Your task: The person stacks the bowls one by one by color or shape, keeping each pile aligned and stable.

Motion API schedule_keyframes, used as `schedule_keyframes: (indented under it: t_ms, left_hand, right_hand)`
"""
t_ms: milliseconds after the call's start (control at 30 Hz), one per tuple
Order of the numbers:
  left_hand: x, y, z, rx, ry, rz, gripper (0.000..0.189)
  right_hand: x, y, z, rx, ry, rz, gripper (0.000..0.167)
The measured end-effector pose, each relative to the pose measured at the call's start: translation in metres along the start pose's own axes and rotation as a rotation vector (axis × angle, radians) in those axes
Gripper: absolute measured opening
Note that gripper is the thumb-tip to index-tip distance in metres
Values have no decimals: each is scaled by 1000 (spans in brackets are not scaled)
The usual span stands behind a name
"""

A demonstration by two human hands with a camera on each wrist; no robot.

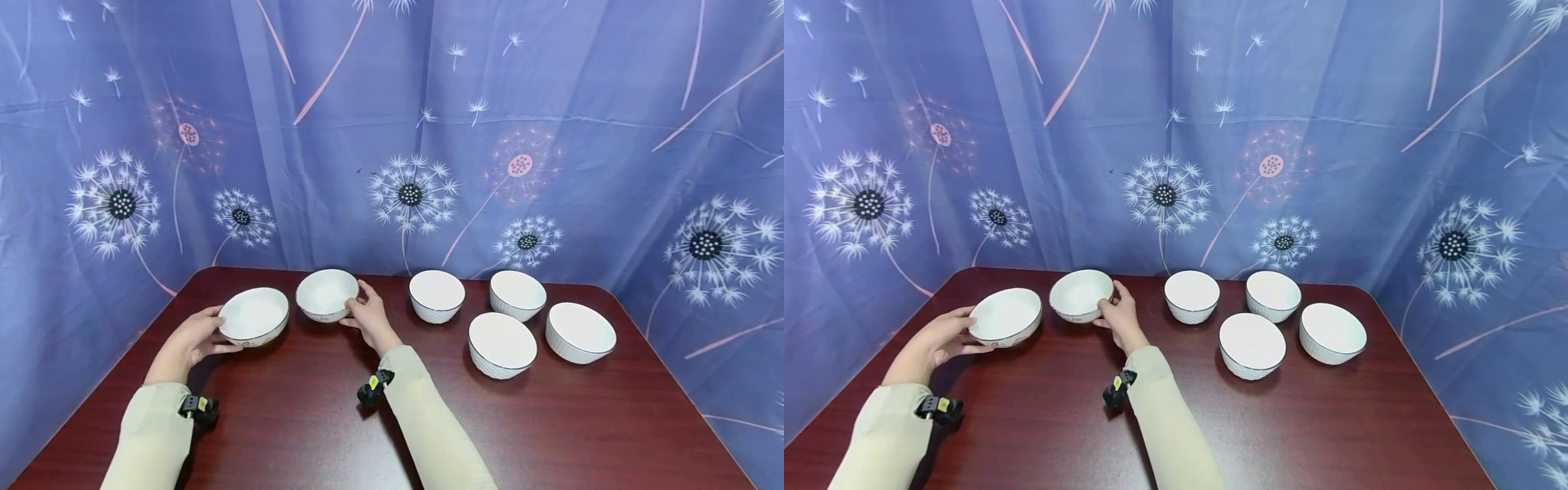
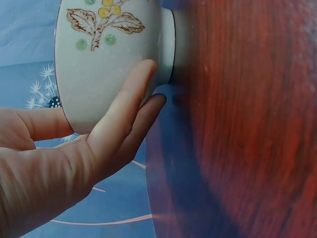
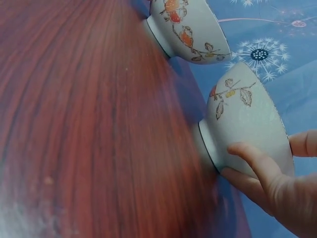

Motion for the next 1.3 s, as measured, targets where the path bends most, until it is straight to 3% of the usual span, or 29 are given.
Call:
schedule_keyframes:
  t_ms: [1033,1300]
  left_hand:
    - [-1,0,-1,-9,11,13,55]
    - [-1,0,0,-15,19,28,56]
  right_hand:
    - [-9,-21,16,-62,29,21,67]
    - [-16,-23,22,-84,30,73,67]
Point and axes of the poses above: each hand's wrist, its own x-axis towards the middle knuckle, its own y-axis out of the palm, z = x × y, the point moved 3 cm from there along x, towards the middle knuckle, and after that the axes turned 9 degrees about -y, right-handed, at the moved point
